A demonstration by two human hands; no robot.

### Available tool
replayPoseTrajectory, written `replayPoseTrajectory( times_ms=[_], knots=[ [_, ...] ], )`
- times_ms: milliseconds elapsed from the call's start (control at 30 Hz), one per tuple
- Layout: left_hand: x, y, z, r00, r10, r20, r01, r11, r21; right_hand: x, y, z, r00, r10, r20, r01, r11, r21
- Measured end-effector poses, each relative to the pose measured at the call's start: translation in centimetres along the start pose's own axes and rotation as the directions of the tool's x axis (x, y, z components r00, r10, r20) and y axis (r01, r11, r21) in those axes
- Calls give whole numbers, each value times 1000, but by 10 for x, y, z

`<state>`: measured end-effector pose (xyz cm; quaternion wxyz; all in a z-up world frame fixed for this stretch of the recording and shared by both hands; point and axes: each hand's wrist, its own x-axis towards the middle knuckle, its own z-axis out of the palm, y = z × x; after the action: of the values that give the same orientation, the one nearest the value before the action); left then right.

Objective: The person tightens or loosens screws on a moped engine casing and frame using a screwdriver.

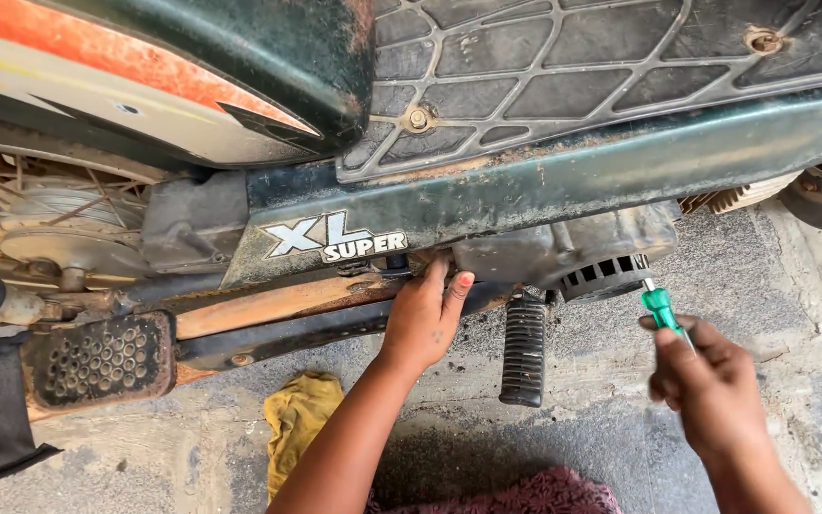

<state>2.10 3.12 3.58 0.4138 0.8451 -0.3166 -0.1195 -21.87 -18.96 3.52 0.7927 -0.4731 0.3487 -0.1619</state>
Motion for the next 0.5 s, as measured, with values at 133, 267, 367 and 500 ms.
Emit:
replayPoseTrajectory(
  times_ms=[133,267,367,500],
  knots=[
    [1,0,-1,1000,16,-11,-16,1000,-3,-13,7,5,775,-632,14,223,253,-941],
    [1,2,-2,1000,-2,8,2,1000,5,-23,18,-9,709,-702,76,260,160,-952],
    [1,2,0,1000,-8,12,8,1000,15,-37,32,-22,743,-670,-1,224,251,-942],
    [0,0,3,998,65,-26,-65,998,18,-45,80,-54,787,-606,-117,264,502,-824]
  ],
)
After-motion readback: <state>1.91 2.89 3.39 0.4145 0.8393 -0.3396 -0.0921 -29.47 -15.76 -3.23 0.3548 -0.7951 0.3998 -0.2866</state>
